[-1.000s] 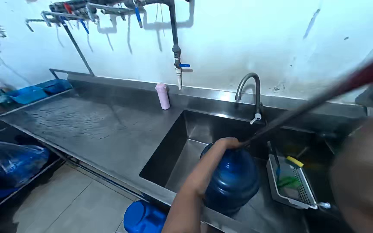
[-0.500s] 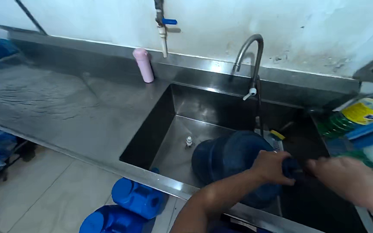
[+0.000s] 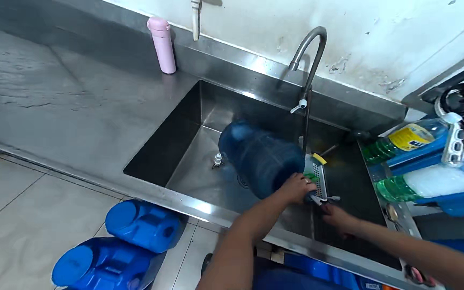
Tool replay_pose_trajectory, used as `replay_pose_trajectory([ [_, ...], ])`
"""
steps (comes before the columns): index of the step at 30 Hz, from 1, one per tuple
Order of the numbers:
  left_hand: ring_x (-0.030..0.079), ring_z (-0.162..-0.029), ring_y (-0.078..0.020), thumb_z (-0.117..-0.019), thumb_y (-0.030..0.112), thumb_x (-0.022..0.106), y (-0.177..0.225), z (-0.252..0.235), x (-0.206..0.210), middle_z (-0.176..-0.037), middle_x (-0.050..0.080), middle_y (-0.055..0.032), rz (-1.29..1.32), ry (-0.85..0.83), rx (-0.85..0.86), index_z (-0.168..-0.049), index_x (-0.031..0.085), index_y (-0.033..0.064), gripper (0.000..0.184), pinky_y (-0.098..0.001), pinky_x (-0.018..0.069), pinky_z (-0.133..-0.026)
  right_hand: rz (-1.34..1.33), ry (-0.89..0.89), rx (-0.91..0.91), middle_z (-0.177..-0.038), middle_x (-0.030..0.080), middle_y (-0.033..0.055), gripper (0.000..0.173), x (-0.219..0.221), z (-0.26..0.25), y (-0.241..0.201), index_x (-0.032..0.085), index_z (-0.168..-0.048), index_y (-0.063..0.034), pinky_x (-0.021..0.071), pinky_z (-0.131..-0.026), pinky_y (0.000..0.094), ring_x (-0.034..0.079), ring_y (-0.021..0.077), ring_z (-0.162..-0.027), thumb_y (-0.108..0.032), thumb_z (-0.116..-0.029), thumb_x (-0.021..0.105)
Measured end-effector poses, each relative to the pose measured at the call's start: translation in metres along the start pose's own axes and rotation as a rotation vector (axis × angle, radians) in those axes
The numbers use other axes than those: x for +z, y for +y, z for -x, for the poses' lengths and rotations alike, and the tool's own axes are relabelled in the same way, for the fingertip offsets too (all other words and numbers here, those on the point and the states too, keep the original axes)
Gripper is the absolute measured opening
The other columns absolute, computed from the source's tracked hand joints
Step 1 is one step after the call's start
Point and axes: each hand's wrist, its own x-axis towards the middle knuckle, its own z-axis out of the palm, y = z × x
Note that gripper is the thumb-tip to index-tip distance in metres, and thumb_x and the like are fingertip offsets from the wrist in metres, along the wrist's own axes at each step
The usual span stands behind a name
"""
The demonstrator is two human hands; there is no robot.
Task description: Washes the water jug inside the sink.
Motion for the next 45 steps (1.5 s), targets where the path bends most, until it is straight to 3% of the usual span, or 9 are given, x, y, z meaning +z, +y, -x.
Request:
replay_pose_trajectory([
  [3,0.051,-0.136,-0.0443,-0.0749,0.005,0.086,0.01,0.002,-0.019,-0.135,0.063,-0.0242,0.055,0.101,-0.086,-0.134,0.063,0.0028,0.064,-0.0628,0.0212,-0.122,0.327,0.083,-0.023,-0.122,0.064,0.0335,0.035,-0.053,0.034,-0.039,0.058,-0.132,0.0063,0.0464,-0.098,0.066,0.062,0.0492,-0.114,-0.016,-0.1048,0.056],
  [6,0.049,-0.139,-0.0438,-0.0733,0.006,0.086,0.013,0.011,-0.028,-0.139,0.061,-0.0262,0.155,0.335,-0.166,-0.134,0.064,-0.0012,0.065,-0.0659,0.0166,-0.122,0.075,0.168,-0.083,-0.102,0.061,0.0241,0.036,-0.034,0.049,-0.062,0.057,-0.128,0.007,0.0484,-0.079,0.0498,0.058,0.0319,-0.084,-0.022,-0.1057,0.059],
  [12,0.044,-0.142,-0.0417,-0.0754,-0.006,0.08,0.023,0.006,-0.021,-0.144,0.055,-0.0239,0.036,-0.222,-0.13,-0.143,0.056,0.0054,0.072,-0.064,0.0115,-0.124,0.447,0.111,0.045,-0.132,0.06,0.0334,0.045,-0.007,0.04,-0.048,0.048,-0.143,0.0044,0.0456,-0.102,0.0676,0.059,0.0512,-0.125,-0.009,-0.1012,0.057],
  [16,0.046,-0.142,-0.0415,-0.0777,0.007,0.084,0.018,0.004,-0.013,-0.141,0.059,-0.0241,0.113,0.179,-0.21,-0.137,0.061,0.0004,0.064,-0.064,0.015,-0.123,0.113,0.182,-0.109,-0.108,0.064,0.0282,0.034,-0.02,0.045,-0.041,0.057,-0.129,0.0077,0.0506,-0.085,0.0562,0.064,0.0389,-0.094,-0.011,-0.1015,0.062],
  [21,0.047,-0.139,-0.0443,-0.0801,0.0,0.08,0.012,-0.008,0.0,-0.139,0.058,-0.0259,-0.05,-0.288,-0.144,-0.143,0.056,0.004,0.068,-0.0671,0.0105,-0.123,0.087,0.016,-0.075,-0.119,0.063,0.0313,0.038,0.012,0.012,-0.025,0.052,-0.135,0.0081,0.0505,-0.094,0.0599,0.066,0.0423,-0.106,-0.007,-0.1004,0.059],
  [28,0.052,-0.133,-0.0458,-0.0741,0.0,0.085,0.015,-0.011,0.0,-0.133,0.061,-0.0276,-0.075,-0.225,-0.106,-0.136,0.06,0.0006,0.067,-0.0647,0.0179,-0.122,-0.721,-0.214,0.016,-0.061,0.04,-0.0064,0.008,0.014,0.021,-0.019,0.046,-0.101,-0.0087,0.0406,-0.043,0.0174,0.039,0.0024,-0.043,-0.01,-0.1085,0.046],
  [33,0.058,-0.129,-0.0439,-0.0664,0.003,0.088,0.012,0.002,-0.006,-0.126,0.068,-0.0251,0.025,0.338,-0.157,-0.122,0.07,-0.0024,0.058,-0.0684,0.0257,-0.117,-0.103,-0.036,-0.219,-0.088,0.055,0.0143,0.027,-0.023,0.028,-0.03,0.051,-0.125,0.0056,0.0489,-0.066,0.038,0.055,0.0221,-0.07,-0.01,-0.1036,0.056],
  [37,0.054,-0.13,-0.0444,-0.0741,0.0,0.083,0.014,-0.021,0.005,-0.132,0.062,-0.0273,-0.068,-0.211,-0.103,-0.136,0.06,0.0014,0.066,-0.0599,0.0294,-0.118,0.369,0.05,-0.093,-0.127,0.062,0.0332,0.049,0.007,0.009,-0.001,0.039,-0.147,0.0049,0.0481,-0.099,0.0659,0.062,0.0504,-0.12,-0.009,-0.1025,0.055],
  [45,0.057,-0.128,-0.0454,-0.0719,0.003,0.085,0.005,-0.014,0.006,-0.129,0.065,-0.0284,0.033,0.154,-0.074,-0.129,0.065,-0.0034,0.061,-0.0598,0.0323,-0.116,-0.159,0.082,-0.097,-0.099,0.059,0.0239,0.035,0.007,0.024,-0.008,0.048,-0.134,0.008,0.0503,-0.073,0.0474,0.058,0.0305,-0.077,-0.007,-0.1031,0.056],
])
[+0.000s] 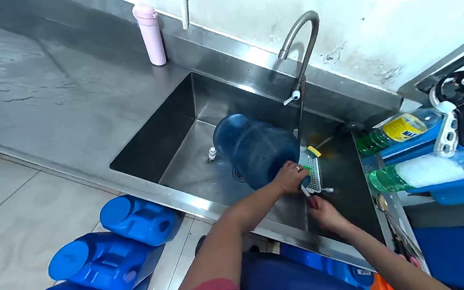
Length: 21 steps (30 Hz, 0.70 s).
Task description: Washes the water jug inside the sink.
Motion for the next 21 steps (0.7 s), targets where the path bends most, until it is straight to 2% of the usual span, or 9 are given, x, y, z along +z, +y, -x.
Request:
replay_pose_trajectory([
  [3,0.051,-0.134,-0.0438,-0.0766,0.001,0.083,0.005,-0.004,0.002,-0.138,0.058,-0.0262,-0.113,-0.459,-0.012,-0.139,0.056,0.002,0.068,-0.0626,0.0253,-0.119,0.322,-0.109,0.118,-0.129,0.059,0.0339,0.048,0.006,-0.028,-0.002,0.043,-0.144,0.0079,0.0488,-0.099,0.0621,0.062,0.0468,-0.115,-0.007,-0.101,0.059],
  [6,0.047,-0.139,-0.0426,-0.0772,0.003,0.083,0.006,0.0,-0.006,-0.139,0.058,-0.0243,-0.063,-0.409,-0.027,-0.138,0.057,0.002,0.066,-0.0664,0.0142,-0.122,0.459,-0.071,0.137,-0.135,0.059,0.0319,0.043,-0.021,-0.027,-0.02,0.051,-0.142,0.003,0.0436,-0.105,0.0647,0.058,0.0475,-0.126,-0.01,-0.1012,0.058],
  [8,0.05,-0.137,-0.0436,-0.0771,0.008,0.085,-0.001,0.006,-0.007,-0.135,0.062,-0.0246,-0.023,-0.212,0.008,-0.133,0.061,0.0,0.061,-0.0692,0.0124,-0.121,0.231,0.013,0.059,-0.11,0.065,0.0251,0.033,-0.014,-0.014,-0.016,0.06,-0.129,0.0047,0.0499,-0.089,0.0515,0.064,0.0348,-0.099,-0.02,-0.1075,0.054],
  [10,0.053,-0.133,-0.0456,-0.0726,0.005,0.086,-0.001,0.006,-0.005,-0.131,0.064,-0.0266,-0.011,-0.104,0.025,-0.129,0.064,-0.0031,0.061,-0.0662,0.0217,-0.12,-0.095,0.045,0.06,-0.084,0.052,0.0103,0.033,0.006,-0.004,-0.003,0.056,-0.125,0.0053,0.044,-0.062,0.0331,0.048,0.016,-0.065,-0.024,-0.1094,0.052],
  [12,0.052,-0.134,-0.0444,-0.0759,0.003,0.082,0.002,-0.003,-0.009,-0.134,0.06,-0.0277,-0.067,-0.285,0.0,-0.136,0.058,-0.0026,0.065,-0.0574,0.0298,-0.118,-0.104,0.035,0.145,-0.09,0.053,0.0147,0.027,0.021,-0.005,-0.012,0.052,-0.125,0.0046,0.046,-0.066,0.0388,0.051,0.0219,-0.069,-0.016,-0.1071,0.054],
  [15,0.05,-0.136,-0.0421,-0.0796,0.004,0.081,0.005,-0.005,-0.002,-0.137,0.059,-0.0251,-0.14,-0.532,-0.023,-0.142,0.054,0.0025,0.069,-0.062,0.0215,-0.121,0.256,-0.088,0.126,-0.122,0.063,0.0299,0.035,0.011,-0.013,-0.019,0.054,-0.132,0.0078,0.049,-0.099,0.0585,0.064,0.042,-0.114,-0.009,-0.1012,0.058],
  [17,0.048,-0.138,-0.043,-0.0761,0.002,0.083,0.004,0.001,-0.004,-0.137,0.06,-0.0252,-0.032,-0.362,-0.03,-0.137,0.058,0.0019,0.066,-0.0677,0.011,-0.123,0.213,-0.073,-0.024,-0.1,0.063,0.0251,0.025,-0.01,-0.014,-0.003,0.059,-0.12,0.0081,0.0505,-0.081,0.0528,0.063,0.0359,-0.089,-0.01,-0.1013,0.061],
  [19,0.052,-0.135,-0.0446,-0.0717,0.0,0.085,0.0,0.004,-0.007,-0.134,0.062,-0.027,0.021,-0.149,-0.02,-0.131,0.063,-0.0017,0.063,-0.0671,0.0172,-0.121,-0.033,-0.017,-0.032,-0.081,0.053,0.0111,0.021,-0.002,-0.012,-0.001,0.057,-0.116,0.0057,0.0459,-0.061,0.0348,0.05,0.0172,-0.063,-0.012,-0.104,0.059],
  [21,0.052,-0.134,-0.0451,-0.0773,0.001,0.081,0.002,0.0,-0.004,-0.134,0.06,-0.0285,-0.07,-0.312,0.001,-0.135,0.059,-0.0022,0.062,-0.0624,0.0254,-0.119,-0.055,-0.03,0.097,-0.089,0.054,0.0155,0.024,0.019,-0.01,-0.01,0.053,-0.122,0.0063,0.048,-0.068,0.0397,0.054,0.0223,-0.07,-0.01,-0.1044,0.055],
])
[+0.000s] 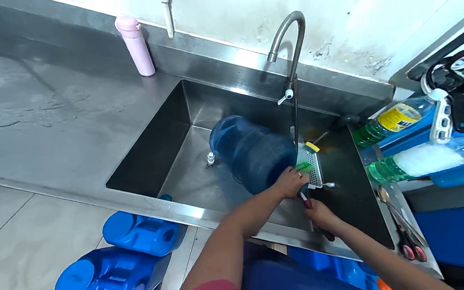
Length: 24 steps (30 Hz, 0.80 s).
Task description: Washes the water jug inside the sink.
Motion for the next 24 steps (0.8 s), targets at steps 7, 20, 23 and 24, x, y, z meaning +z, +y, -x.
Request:
replay_pose_trajectory([
  [7,0.053,-0.133,-0.0456,-0.0731,-0.003,0.082,-0.002,0.003,0.001,-0.132,0.063,-0.0275,0.053,0.109,0.017,-0.131,0.063,-0.0027,0.06,-0.0672,0.0195,-0.12,-0.153,-0.003,-0.065,-0.08,0.05,0.0099,0.021,-0.004,-0.004,0.005,0.054,-0.118,0.0072,0.0443,-0.061,0.034,0.047,0.0159,-0.062,-0.009,-0.1045,0.054],
  [20,0.063,-0.119,-0.047,-0.0656,0.001,0.086,-0.007,0.016,0.023,-0.118,0.07,-0.0245,-0.014,0.433,0.145,-0.115,0.071,-0.0051,0.052,-0.0717,0.0337,-0.11,-0.849,-0.373,-0.075,-0.055,0.041,-0.011,0.024,-0.006,0.003,0.016,0.047,-0.091,-0.0146,0.0351,-0.04,0.0097,0.039,-0.0047,-0.041,-0.016,-0.1119,0.035],
  [23,0.06,-0.126,-0.0452,-0.07,0.005,0.086,-0.012,0.02,0.02,-0.123,0.069,-0.0235,-0.03,0.263,0.127,-0.122,0.069,-0.0031,0.055,-0.0721,0.027,-0.114,-0.165,-0.235,-0.097,-0.069,0.047,0.0045,0.011,-0.016,-0.001,0.022,0.053,-0.109,-0.0002,0.0424,-0.051,0.0287,0.044,0.0123,-0.051,-0.009,-0.1028,0.057],
  [24,0.06,-0.125,-0.0447,-0.0693,0.005,0.087,-0.013,0.019,0.022,-0.123,0.069,-0.0231,-0.032,0.267,0.122,-0.122,0.069,-0.0025,0.056,-0.0723,0.0265,-0.114,-0.04,-0.215,-0.095,-0.076,0.053,0.0104,0.02,-0.025,0.001,0.029,0.057,-0.115,0.004,0.0462,-0.058,0.0365,0.05,0.0186,-0.058,-0.008,-0.1006,0.061],
])
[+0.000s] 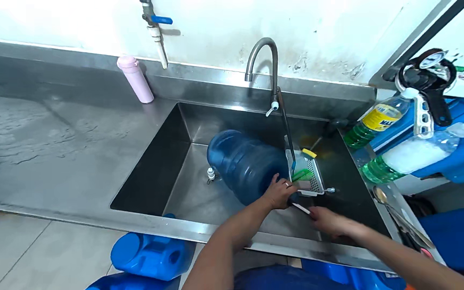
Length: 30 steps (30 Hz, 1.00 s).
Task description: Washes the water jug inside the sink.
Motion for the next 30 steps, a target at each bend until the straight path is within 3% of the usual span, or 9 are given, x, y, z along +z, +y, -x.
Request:
replay_pose_trajectory([
  [5,0.067,-0.114,-0.0449,-0.0563,0.003,0.09,-0.001,-0.006,0.002,-0.112,0.072,-0.0232,-0.025,0.181,0.058,-0.111,0.073,-0.0035,0.058,-0.0683,0.0406,-0.105,-0.963,-0.256,-0.202,-0.055,0.045,-0.0142,0.025,0.034,0.036,0.032,0.052,-0.086,-0.0195,0.034,-0.039,0.0066,0.039,-0.009,-0.041,-0.013,-0.1038,0.036],
  [10,0.055,-0.129,-0.0451,-0.0781,-0.001,0.082,0.013,-0.031,-0.063,-0.133,0.062,-0.0253,-0.147,-0.883,-0.082,-0.141,0.057,0.0033,0.067,-0.07,0.027,-0.114,0.066,-0.024,-0.002,-0.074,0.055,0.0089,0.016,0.003,0.088,0.06,0.06,-0.109,0.0042,0.0468,-0.06,0.0363,0.053,0.0175,-0.059,-0.008,-0.0991,0.064],
  [13,0.045,-0.139,-0.0482,-0.0728,-0.005,0.083,0.011,-0.004,-0.057,-0.143,0.053,-0.0287,0.042,-0.521,-0.118,-0.14,0.059,0.0022,0.071,-0.0761,0.0138,-0.117,-0.294,-0.066,-0.036,-0.062,0.045,-0.0055,0.004,0.012,0.117,0.059,0.054,-0.1,-0.0046,0.0383,-0.047,0.0183,0.042,0.0023,-0.047,-0.003,-0.1023,0.052],
  [16,0.056,-0.129,-0.0486,-0.0661,0.0,0.088,0.009,0.013,-0.016,-0.131,0.062,-0.0313,0.087,-0.056,-0.041,-0.127,0.065,-0.0069,0.065,-0.0655,0.0317,-0.115,-0.348,-0.021,-0.082,-0.059,0.047,-0.0068,0.006,0.051,0.105,0.048,0.051,-0.096,-0.007,0.0406,-0.046,0.0174,0.044,0.0012,-0.046,-0.002,-0.0979,0.05],
  [19,0.056,-0.126,-0.0475,-0.0722,0.0,0.085,0.019,-0.012,-0.048,-0.131,0.059,-0.0307,-0.071,-0.581,0.03,-0.132,0.061,-0.0049,0.065,-0.0607,0.0373,-0.112,0.234,0.068,-0.053,-0.093,0.066,0.0286,0.026,0.023,0.109,0.064,0.06,-0.118,0.0138,0.0518,-0.083,0.0577,0.066,0.04,-0.088,-0.001,-0.0963,0.063],
  [21,0.054,-0.13,-0.0466,-0.0715,-0.006,0.084,0.029,-0.016,-0.054,-0.133,0.06,-0.0273,-0.075,-0.745,-0.015,-0.137,0.06,0.0013,0.07,-0.0725,0.0236,-0.115,0.282,0.047,-0.06,-0.089,0.064,0.0252,0.023,-0.002,0.125,0.062,0.061,-0.113,0.012,0.05,-0.079,0.0538,0.063,0.0366,-0.082,-0.006,-0.0988,0.064],
  [23,0.048,-0.137,-0.0469,-0.0733,-0.007,0.08,0.026,-0.005,-0.042,-0.138,0.059,-0.027,0.045,-0.453,-0.1,-0.138,0.06,0.0015,0.068,-0.0752,0.0143,-0.118,0.006,0.028,-0.087,-0.069,0.051,0.0038,0.009,0.008,0.124,0.056,0.058,-0.103,0.0023,0.045,-0.055,0.0282,0.05,0.012,-0.055,-0.006,-0.101,0.06],
  [25,0.054,-0.133,-0.046,-0.0706,-0.002,0.083,0.021,0.001,-0.017,-0.132,0.064,-0.0278,0.08,-0.081,-0.085,-0.131,0.065,-0.0041,0.063,-0.0666,0.0272,-0.117,-0.204,0.037,-0.111,-0.063,0.049,-0.0044,0.004,0.037,0.108,0.054,0.053,-0.1,-0.0039,0.0432,-0.048,0.0208,0.047,0.0043,-0.047,-0.003,-0.0975,0.057],
  [30,0.057,-0.125,-0.0453,-0.0725,-0.006,0.083,0.024,-0.017,-0.043,-0.127,0.065,-0.0252,-0.074,-0.699,-0.01,-0.134,0.061,0.0019,0.065,-0.07,0.0281,-0.114,0.328,0.099,-0.126,-0.089,0.066,0.0267,0.026,0.004,0.096,0.065,0.062,-0.112,0.0111,0.0517,-0.078,0.0582,0.066,0.0403,-0.083,-0.009,-0.0957,0.067],
])
